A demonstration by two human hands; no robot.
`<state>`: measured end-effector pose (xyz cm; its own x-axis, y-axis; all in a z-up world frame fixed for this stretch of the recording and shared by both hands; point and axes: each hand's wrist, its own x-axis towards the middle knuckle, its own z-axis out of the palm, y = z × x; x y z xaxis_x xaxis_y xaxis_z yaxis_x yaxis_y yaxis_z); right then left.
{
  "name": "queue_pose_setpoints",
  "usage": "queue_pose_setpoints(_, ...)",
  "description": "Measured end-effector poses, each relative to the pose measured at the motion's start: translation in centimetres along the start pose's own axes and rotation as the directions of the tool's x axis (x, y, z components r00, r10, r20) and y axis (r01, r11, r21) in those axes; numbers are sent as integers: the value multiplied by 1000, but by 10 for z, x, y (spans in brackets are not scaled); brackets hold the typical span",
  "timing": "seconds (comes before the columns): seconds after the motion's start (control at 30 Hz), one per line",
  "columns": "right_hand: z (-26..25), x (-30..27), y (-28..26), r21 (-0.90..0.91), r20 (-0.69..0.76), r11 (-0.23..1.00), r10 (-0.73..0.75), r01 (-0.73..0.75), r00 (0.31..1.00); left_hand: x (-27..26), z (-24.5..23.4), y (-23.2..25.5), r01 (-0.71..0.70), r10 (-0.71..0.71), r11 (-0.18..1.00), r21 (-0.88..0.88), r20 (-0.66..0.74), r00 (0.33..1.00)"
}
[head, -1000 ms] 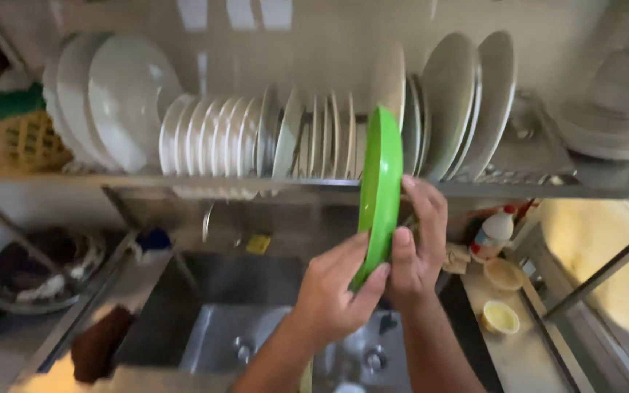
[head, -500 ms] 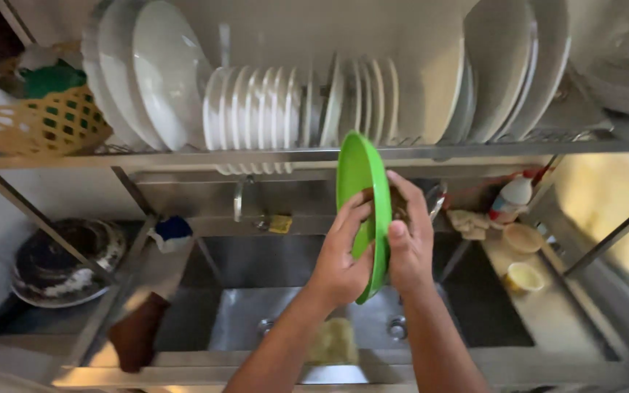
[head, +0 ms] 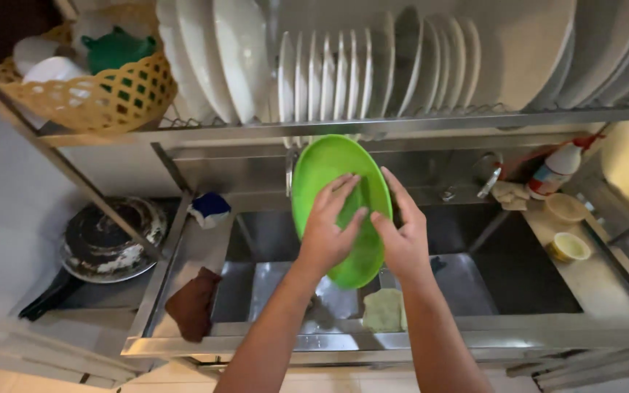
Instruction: The person takes a white plate from a drying rack and wipes it with a brown cloth. They then rinse the cloth under running water, wring it out, and place it on the counter. Finally, they take a green plate from the rack and place it in the sink.
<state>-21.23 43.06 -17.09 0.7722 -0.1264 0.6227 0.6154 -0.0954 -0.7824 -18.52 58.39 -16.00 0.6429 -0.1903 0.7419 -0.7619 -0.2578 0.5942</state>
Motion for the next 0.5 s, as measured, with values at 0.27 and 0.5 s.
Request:
queue_pose_setpoints(0.27, 10, 13, 68, 394, -42, 876, 320, -279, 946, -45, -48, -78, 103, 27, 886, 453, -271, 962)
queue_pose_setpoints(0.5, 25, -2, 129, 531, -103, 744, 532, -405, 841, -82, -86, -150, 395, -387, 917, -61, -381, 840)
